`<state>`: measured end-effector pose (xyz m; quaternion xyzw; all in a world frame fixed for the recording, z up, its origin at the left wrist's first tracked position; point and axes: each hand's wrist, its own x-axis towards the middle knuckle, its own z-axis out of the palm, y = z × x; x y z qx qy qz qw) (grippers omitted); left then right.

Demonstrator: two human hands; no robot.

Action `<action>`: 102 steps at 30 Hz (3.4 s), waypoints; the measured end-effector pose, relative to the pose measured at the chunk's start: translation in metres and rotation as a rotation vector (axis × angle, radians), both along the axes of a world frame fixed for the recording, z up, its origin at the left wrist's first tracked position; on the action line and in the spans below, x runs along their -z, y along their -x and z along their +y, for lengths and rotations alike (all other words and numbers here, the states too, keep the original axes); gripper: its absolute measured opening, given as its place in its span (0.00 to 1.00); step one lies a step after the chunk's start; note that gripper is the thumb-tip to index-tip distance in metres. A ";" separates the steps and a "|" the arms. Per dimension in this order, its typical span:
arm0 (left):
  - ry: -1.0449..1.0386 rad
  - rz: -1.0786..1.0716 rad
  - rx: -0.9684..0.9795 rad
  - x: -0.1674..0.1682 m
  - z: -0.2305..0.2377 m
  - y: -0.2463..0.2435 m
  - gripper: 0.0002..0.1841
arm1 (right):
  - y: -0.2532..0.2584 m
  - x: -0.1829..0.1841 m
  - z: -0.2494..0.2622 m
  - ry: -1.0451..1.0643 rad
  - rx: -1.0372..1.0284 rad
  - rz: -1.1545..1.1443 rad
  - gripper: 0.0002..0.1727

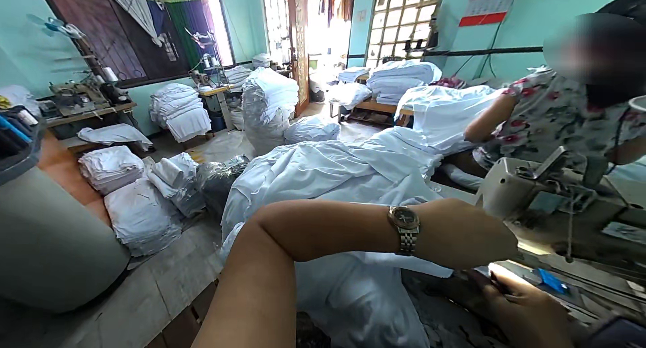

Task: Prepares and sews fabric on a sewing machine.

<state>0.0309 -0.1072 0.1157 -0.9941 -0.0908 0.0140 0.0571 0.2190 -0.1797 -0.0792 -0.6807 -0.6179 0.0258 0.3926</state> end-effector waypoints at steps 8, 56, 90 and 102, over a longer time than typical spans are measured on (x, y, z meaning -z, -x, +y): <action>-0.042 0.041 0.019 0.030 0.029 0.005 0.05 | 0.011 0.031 -0.019 -0.124 -0.226 0.479 0.09; -0.007 0.252 0.024 0.050 0.014 -0.009 0.11 | 0.022 0.035 -0.018 -0.152 -0.210 0.494 0.08; 0.129 -0.276 0.079 0.155 0.060 -0.010 0.11 | 0.020 0.036 -0.029 -0.167 -0.029 0.187 0.11; -0.045 -0.263 0.086 0.158 0.072 -0.020 0.13 | 0.016 0.032 -0.017 -0.144 0.022 0.052 0.13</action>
